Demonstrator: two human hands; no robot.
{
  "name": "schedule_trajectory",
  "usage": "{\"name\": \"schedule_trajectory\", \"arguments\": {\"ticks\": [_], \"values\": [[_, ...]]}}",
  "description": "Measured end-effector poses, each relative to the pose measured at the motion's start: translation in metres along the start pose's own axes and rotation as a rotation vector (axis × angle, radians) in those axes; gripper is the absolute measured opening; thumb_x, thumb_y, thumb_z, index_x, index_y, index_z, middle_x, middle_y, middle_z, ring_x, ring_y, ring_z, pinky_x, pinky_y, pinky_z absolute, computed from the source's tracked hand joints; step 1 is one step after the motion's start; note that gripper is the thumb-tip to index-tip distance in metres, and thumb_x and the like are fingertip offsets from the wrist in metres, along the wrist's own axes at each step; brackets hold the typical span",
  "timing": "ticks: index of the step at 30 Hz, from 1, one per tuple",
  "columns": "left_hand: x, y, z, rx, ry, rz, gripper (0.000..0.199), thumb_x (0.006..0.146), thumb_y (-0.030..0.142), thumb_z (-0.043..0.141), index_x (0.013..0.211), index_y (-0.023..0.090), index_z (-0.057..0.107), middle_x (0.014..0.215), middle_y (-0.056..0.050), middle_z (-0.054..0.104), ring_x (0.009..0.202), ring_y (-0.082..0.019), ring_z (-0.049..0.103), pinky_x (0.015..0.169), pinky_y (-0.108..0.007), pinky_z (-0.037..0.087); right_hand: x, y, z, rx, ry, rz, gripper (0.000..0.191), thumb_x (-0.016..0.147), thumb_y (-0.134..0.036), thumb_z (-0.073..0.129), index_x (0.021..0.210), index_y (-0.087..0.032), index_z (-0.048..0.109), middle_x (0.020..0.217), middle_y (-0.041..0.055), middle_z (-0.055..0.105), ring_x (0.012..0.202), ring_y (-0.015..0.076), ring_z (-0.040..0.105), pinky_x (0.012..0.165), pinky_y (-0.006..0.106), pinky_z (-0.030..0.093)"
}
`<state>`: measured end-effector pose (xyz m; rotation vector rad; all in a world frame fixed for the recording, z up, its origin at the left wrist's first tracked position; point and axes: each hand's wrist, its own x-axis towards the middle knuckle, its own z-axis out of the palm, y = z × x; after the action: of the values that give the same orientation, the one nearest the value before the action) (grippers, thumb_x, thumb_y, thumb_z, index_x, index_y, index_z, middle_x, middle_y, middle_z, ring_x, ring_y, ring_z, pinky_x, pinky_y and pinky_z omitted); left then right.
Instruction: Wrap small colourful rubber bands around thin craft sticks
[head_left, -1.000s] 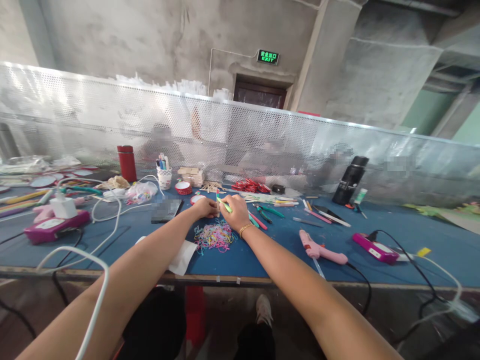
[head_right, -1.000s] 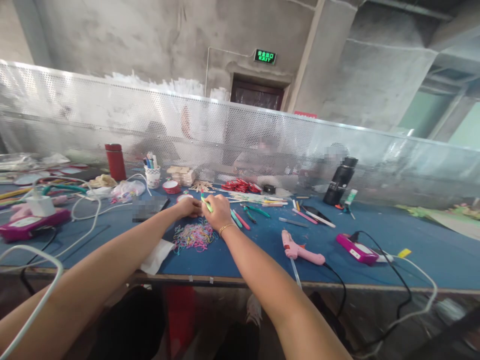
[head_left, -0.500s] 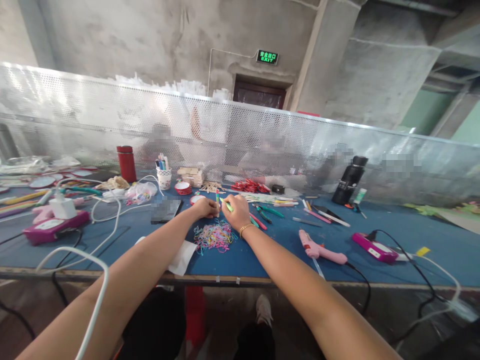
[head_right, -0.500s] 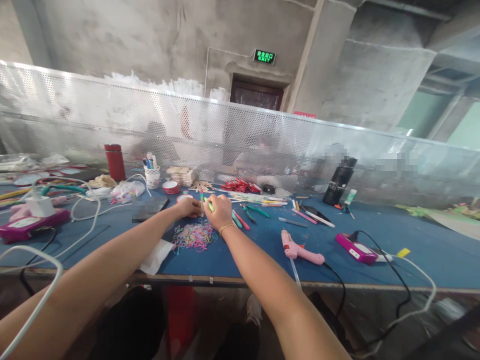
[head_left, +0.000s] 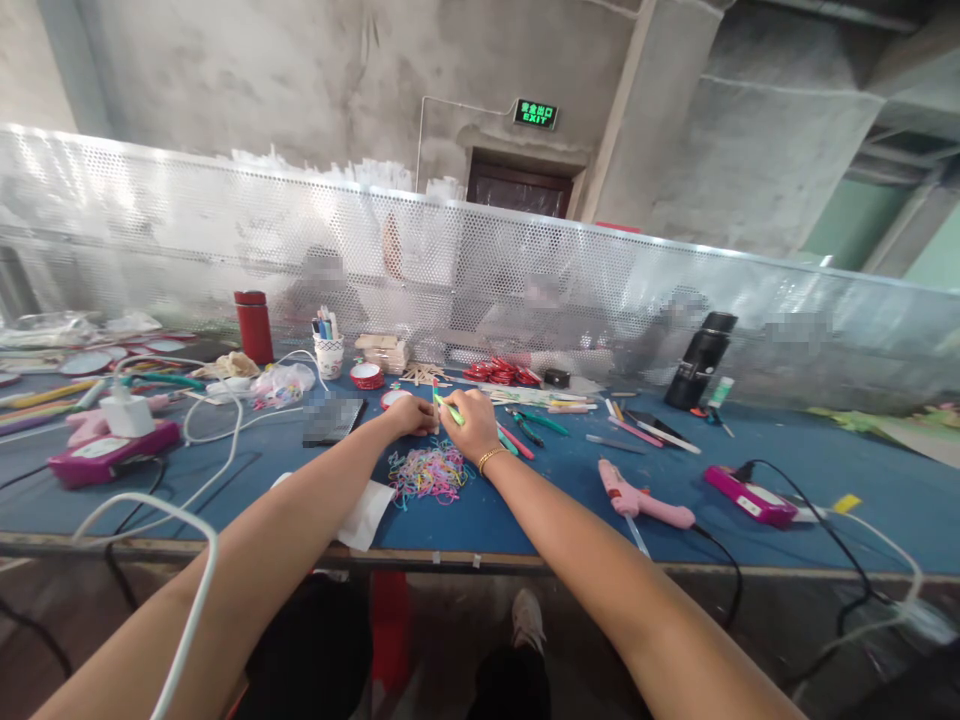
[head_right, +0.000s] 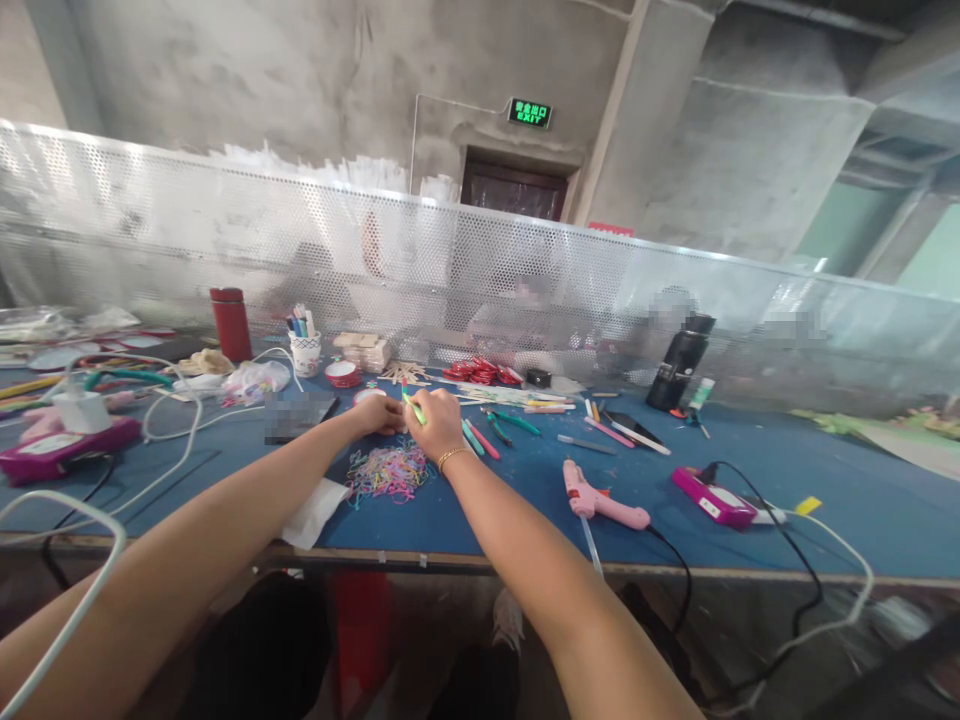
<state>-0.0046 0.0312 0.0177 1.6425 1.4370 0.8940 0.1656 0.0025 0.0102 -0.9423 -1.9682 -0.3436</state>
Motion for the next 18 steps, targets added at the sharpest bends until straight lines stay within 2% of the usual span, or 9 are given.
{"name": "schedule_trajectory", "arguments": {"ticks": [7, 18], "values": [[-0.003, 0.0047, 0.0014, -0.026, 0.009, -0.028, 0.018, 0.06, 0.022, 0.08, 0.059, 0.016, 0.063, 0.058, 0.002, 0.065, 0.057, -0.01, 0.061, 0.054, -0.017, 0.049, -0.0002, 0.0052, 0.0026, -0.033, 0.049, 0.036, 0.016, 0.09, -0.033, 0.051, 0.09, -0.021, 0.061, 0.08, 0.0042, 0.061, 0.084, 0.0194, 0.051, 0.078, 0.03, 0.032], [0.0035, -0.0033, -0.0003, 0.01, 0.004, -0.005, 0.008, 0.066, 0.016, 0.074, 0.064, 0.016, 0.066, 0.061, 0.001, 0.067, 0.057, -0.009, 0.061, 0.055, -0.017, 0.049, -0.0001, -0.0002, 0.0014, 0.024, 0.007, 0.0, 0.016, 0.091, -0.034, 0.052, 0.091, -0.021, 0.061, 0.082, 0.0035, 0.061, 0.089, 0.0189, 0.052, 0.081, 0.03, 0.033]]}}
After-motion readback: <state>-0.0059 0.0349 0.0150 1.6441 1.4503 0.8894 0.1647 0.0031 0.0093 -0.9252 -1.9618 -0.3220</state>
